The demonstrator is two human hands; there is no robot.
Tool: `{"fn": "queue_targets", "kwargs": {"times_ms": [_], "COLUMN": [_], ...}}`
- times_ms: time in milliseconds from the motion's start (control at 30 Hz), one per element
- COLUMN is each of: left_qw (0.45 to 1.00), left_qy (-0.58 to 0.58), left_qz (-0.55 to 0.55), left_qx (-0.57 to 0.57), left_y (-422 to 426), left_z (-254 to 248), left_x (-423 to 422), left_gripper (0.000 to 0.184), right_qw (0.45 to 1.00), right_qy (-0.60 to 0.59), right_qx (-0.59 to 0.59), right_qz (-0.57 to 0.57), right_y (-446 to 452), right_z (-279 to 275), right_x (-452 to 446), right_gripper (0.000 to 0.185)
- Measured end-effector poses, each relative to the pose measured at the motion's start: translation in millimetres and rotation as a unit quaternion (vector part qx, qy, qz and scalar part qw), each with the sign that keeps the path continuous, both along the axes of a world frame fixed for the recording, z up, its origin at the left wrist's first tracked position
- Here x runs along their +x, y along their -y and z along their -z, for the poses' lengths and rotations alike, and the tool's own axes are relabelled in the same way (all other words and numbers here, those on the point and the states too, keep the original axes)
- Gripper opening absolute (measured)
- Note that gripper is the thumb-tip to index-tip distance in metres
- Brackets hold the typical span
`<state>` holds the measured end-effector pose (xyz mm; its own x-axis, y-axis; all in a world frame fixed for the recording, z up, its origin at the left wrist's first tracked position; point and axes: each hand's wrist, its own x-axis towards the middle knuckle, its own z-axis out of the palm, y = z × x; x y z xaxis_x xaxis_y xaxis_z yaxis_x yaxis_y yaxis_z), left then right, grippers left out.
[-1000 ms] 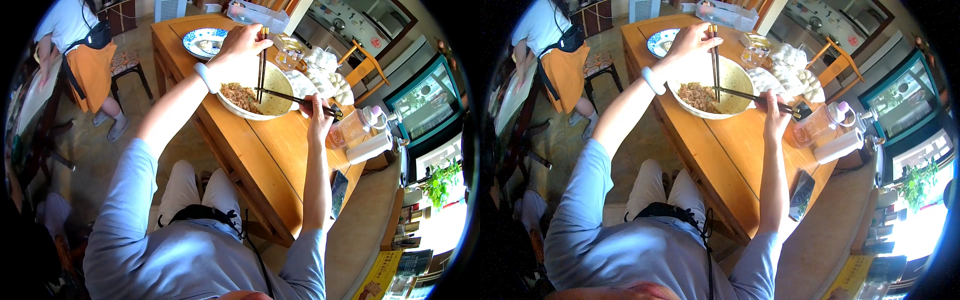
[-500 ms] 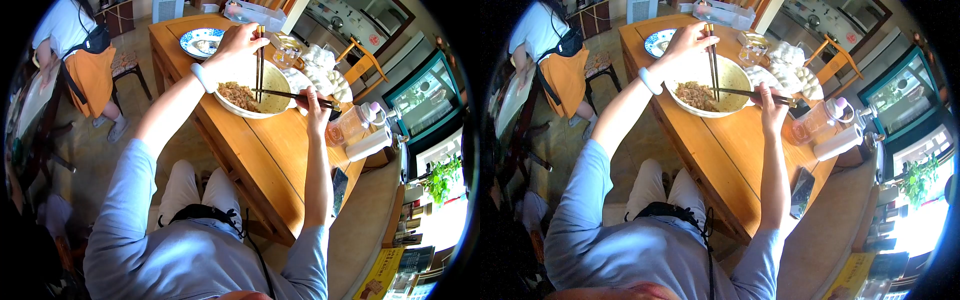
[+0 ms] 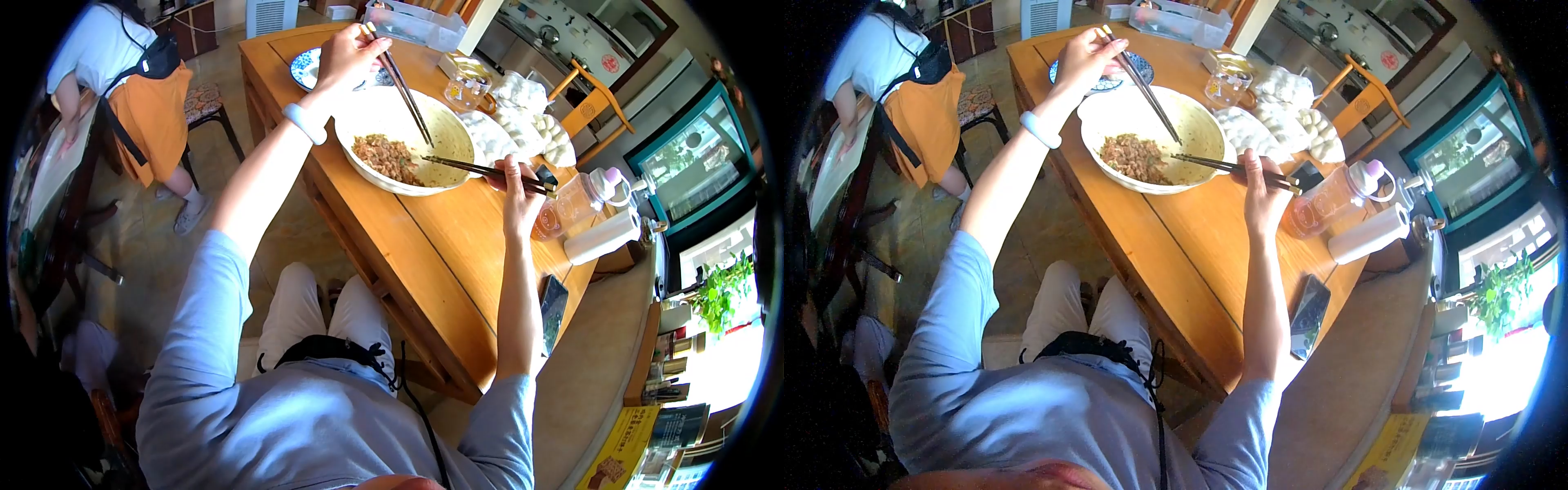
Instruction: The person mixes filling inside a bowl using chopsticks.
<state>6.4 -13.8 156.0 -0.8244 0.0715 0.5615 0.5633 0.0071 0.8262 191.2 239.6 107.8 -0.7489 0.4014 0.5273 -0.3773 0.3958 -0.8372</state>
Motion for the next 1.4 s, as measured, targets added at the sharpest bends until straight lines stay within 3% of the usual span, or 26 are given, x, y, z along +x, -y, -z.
{"fn": "queue_targets", "kwargs": {"times_ms": [133, 300, 533, 633, 867, 1133, 1300, 1400], "left_qw": [0.995, 0.969, 0.930, 0.932, 0.925, 0.920, 0.910, 0.928], "left_qy": [0.040, 0.122, 0.200, 0.196, 0.179, 0.208, 0.290, 0.269], "left_qz": [-0.038, -0.044, -0.074, -0.117, -0.009, 0.192, 0.246, 0.254], "left_qx": [0.077, 0.208, 0.299, 0.280, 0.334, 0.271, 0.166, 0.047], "left_y": [7.4, 18.0, 20.5, 15.9, 6.7, 10.8, 16.5, 23.6], "left_z": [12.6, 44.0, 92.0, 99.5, 133.8, 111.8, 96.3, 103.3], "left_x": [-12.7, -33.3, -48.0, -50.4, -68.4, -53.1, -38.2, -57.2], "left_gripper": [0.019, 0.020, 0.019, 0.018, 0.023, 0.018, 0.018, 0.024], "right_qw": [1.000, 0.991, 0.993, 0.992, 0.992, 0.991, 0.983, 0.975], "right_qy": [-0.019, 0.027, 0.090, 0.103, 0.065, 0.046, 0.065, 0.112], "right_qx": [0.015, 0.123, -0.036, -0.024, -0.025, -0.022, -0.047, -0.042], "right_qz": [-0.015, -0.052, -0.070, -0.066, -0.103, -0.126, -0.168, -0.189], "right_y": [16.4, 17.0, 1.4, 3.4, 28.9, 45.8, 59.5, 61.8], "right_z": [1.8, -7.3, -23.0, -27.2, -5.0, -2.1, -15.3, -11.7], "right_x": [4.8, 5.8, 7.5, 6.7, -14.9, -27.0, -23.9, -25.1], "right_gripper": [0.027, 0.023, 0.023, 0.022, 0.023, 0.029, 0.029, 0.029]}}
